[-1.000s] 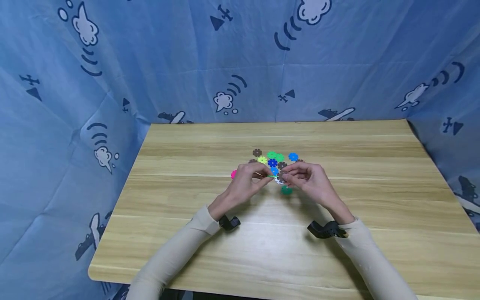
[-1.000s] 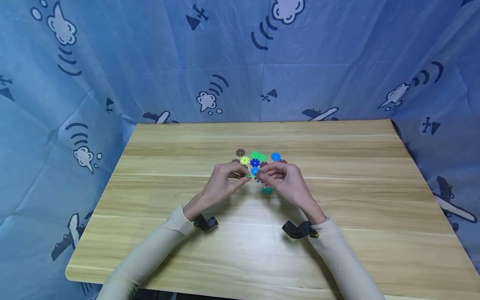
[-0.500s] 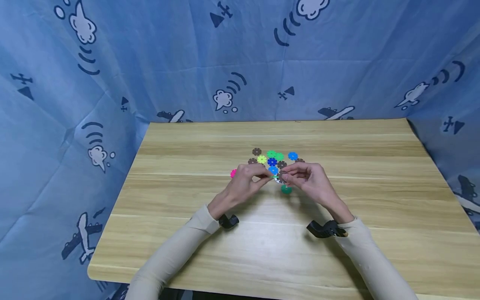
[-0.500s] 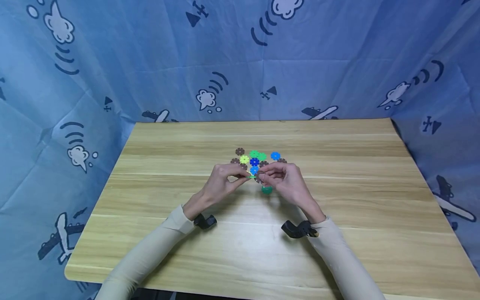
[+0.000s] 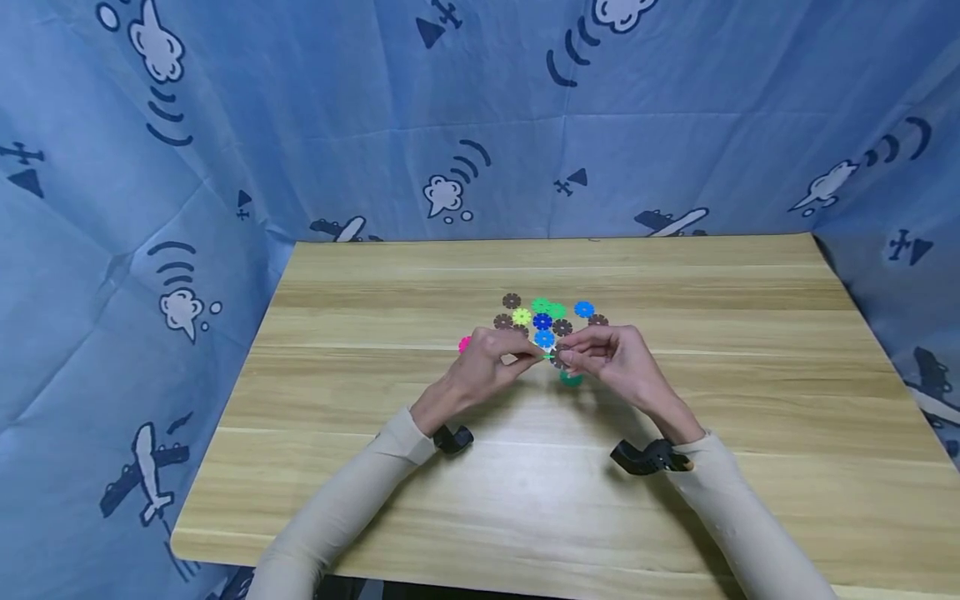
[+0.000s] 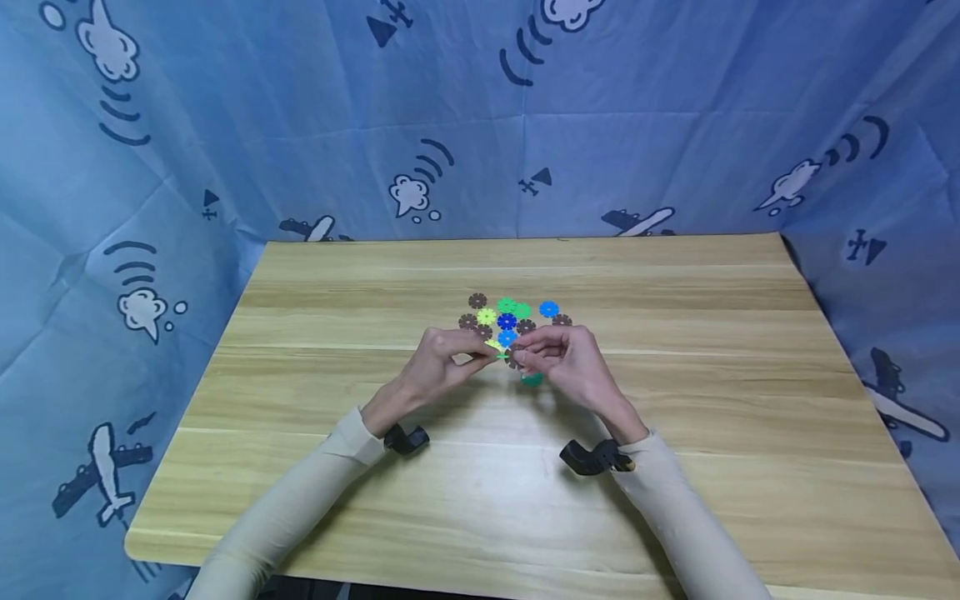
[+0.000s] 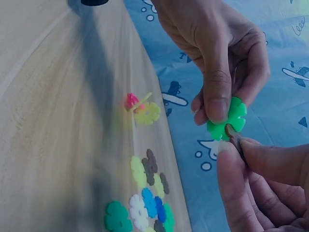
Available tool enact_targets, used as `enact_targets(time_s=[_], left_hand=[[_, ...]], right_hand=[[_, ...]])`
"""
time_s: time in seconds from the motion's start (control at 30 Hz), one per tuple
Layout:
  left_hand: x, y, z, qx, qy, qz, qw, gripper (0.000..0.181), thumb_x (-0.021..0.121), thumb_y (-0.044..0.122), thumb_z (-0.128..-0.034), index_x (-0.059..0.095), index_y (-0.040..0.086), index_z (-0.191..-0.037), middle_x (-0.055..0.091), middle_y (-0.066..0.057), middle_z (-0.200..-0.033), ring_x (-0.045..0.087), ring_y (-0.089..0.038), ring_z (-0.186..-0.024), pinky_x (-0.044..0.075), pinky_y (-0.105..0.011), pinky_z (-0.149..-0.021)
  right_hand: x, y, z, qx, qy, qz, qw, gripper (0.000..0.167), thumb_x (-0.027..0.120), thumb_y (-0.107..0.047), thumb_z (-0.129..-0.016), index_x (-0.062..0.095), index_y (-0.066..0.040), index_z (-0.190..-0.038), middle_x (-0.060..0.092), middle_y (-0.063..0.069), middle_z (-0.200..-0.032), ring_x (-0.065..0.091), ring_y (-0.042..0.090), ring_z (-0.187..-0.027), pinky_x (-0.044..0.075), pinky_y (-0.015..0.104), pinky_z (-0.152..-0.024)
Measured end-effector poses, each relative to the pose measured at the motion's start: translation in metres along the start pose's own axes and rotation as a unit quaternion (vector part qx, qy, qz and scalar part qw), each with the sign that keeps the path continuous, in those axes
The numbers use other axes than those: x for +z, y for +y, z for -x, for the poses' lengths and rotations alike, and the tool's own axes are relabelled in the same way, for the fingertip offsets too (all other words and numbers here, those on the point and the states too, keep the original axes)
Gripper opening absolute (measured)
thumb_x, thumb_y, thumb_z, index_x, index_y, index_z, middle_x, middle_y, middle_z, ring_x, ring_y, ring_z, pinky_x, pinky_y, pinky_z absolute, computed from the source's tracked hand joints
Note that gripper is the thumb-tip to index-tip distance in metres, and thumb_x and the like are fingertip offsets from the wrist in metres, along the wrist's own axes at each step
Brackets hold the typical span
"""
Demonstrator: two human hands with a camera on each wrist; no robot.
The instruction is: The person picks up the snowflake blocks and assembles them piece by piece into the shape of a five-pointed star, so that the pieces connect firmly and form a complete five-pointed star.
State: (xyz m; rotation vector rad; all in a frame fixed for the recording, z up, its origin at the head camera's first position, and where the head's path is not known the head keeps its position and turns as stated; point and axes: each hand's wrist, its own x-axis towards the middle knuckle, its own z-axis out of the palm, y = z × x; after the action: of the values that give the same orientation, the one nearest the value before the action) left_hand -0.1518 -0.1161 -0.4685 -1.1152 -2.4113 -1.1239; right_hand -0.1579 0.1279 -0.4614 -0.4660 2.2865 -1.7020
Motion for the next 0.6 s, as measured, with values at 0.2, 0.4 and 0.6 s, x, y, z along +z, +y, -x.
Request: enact_targets(time_s=[0.2, 0.4, 0.6], left_hand=[[-0.0002, 0.0002, 0.0007, 0.038, -0.003, -0.039, 0.9985, 0.008, 0.077, 0.000, -0.0907, 0.081, 0.002, -0.098, 0.082, -0.010, -0.094, 0.079, -0.016, -0.082, 0.060, -0.009, -0.083], [0.0022, -0.0006, -0.0015, 0.013, 0.014, -0.008, 0.9998, 0.009, 0.077, -0.002, -0.0905, 0.081, 0.001, -0.098, 0.081, -0.011, -0.092, 0.078, -0.018, -0.081, 0.059, -0.008, -0.080], [0.0049, -0.0023, -0.0020, -0.021, 0.026, 0.009, 0.9994, 0.008, 0.076, 0.005, -0.0937, 0.079, 0.003, -0.101, 0.081, -0.009, -0.095, 0.077, -0.016, -0.085, 0.059, -0.009, -0.081]], right_hand=[[0.0035, -0.0004, -0.0002, 0.003, -0.003, 0.003, 1.0000, 0.021, 0.076, -0.003, -0.093, 0.074, 0.005, -0.112, 0.078, 0.026, -0.101, 0.079, 0.016, -0.076, 0.068, 0.043, -0.074], [0.0041, -0.0002, -0.0009, 0.009, 0.005, -0.023, 0.9997, 0.024, 0.076, -0.005, -0.094, 0.073, 0.006, -0.115, 0.078, 0.024, -0.100, 0.080, 0.026, -0.077, 0.068, 0.045, -0.077], [0.0026, 0.0011, -0.0030, 0.016, 0.005, -0.017, 0.9997, 0.026, 0.075, -0.011, -0.097, 0.073, 0.004, -0.118, 0.078, 0.025, -0.099, 0.080, 0.027, -0.081, 0.068, 0.041, -0.078]])
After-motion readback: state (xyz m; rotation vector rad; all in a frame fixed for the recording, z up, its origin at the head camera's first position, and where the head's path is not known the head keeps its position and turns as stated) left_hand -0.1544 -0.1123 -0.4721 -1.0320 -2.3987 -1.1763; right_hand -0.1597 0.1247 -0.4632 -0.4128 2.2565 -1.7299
